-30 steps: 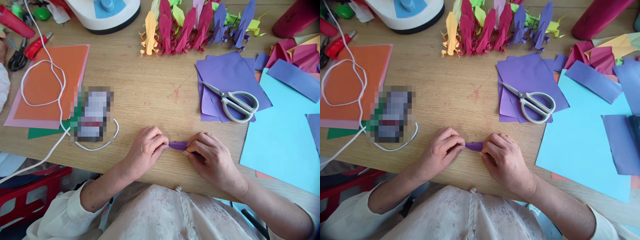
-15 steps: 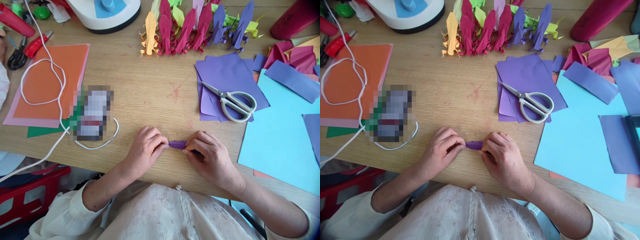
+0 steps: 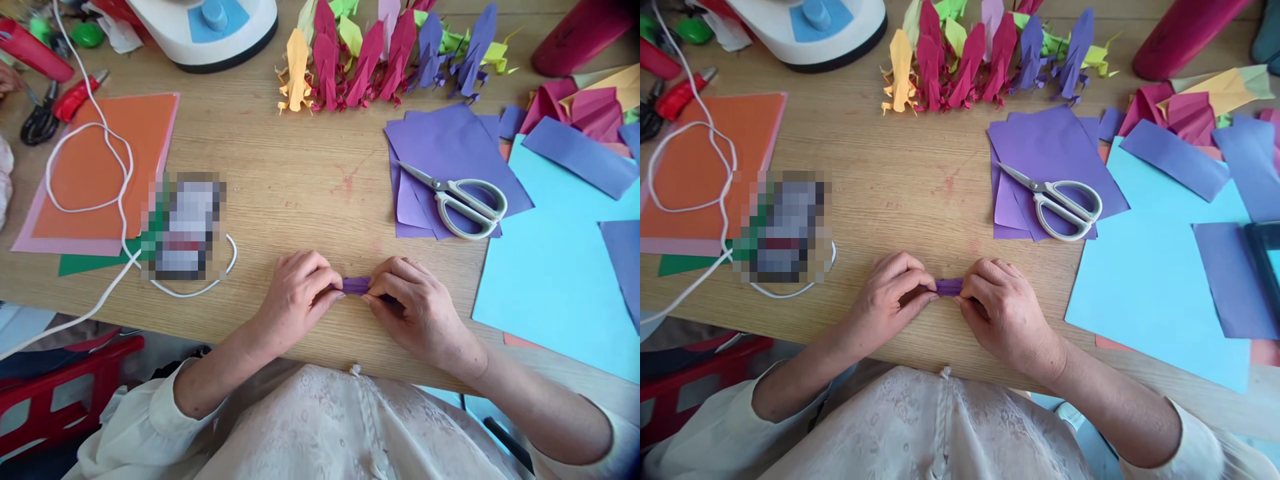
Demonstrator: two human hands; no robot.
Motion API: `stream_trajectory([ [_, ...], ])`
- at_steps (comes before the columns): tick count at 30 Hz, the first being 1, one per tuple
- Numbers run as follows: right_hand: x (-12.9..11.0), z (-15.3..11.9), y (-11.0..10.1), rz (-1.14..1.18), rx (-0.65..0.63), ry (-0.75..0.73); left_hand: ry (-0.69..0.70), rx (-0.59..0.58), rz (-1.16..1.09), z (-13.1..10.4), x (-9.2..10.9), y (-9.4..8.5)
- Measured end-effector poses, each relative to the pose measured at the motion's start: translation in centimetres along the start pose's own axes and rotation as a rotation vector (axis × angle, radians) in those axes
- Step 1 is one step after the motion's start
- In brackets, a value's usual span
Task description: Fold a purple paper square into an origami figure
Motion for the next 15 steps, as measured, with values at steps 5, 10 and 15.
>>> stream_trajectory([
  [5, 0.1, 0.15, -0.13, 0.031, -0.016, 0.032, -0.023, 0.039, -0.024, -0.01, 0.0, 0.53],
  [10, 0.2, 0.01, -0.46, 0.103, -0.049, 0.057, -0.027, 0.042, -0.036, -0.04, -0.19, 0.48],
  [15, 0.34, -0.16, -0.49, 0.116, -0.032, 0.135, -0.022, 0.029, -0.03, 0.1, -0.15, 0.31],
])
Point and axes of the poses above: each hand's wrist, its own z-axis towards the middle knuckle, its own y-axis out of the palm, x = y × z, the point moved 2 cm from there along z, towards the middle knuckle, and after that the axes turned 7 degrees about y, right-handed, at the moved point
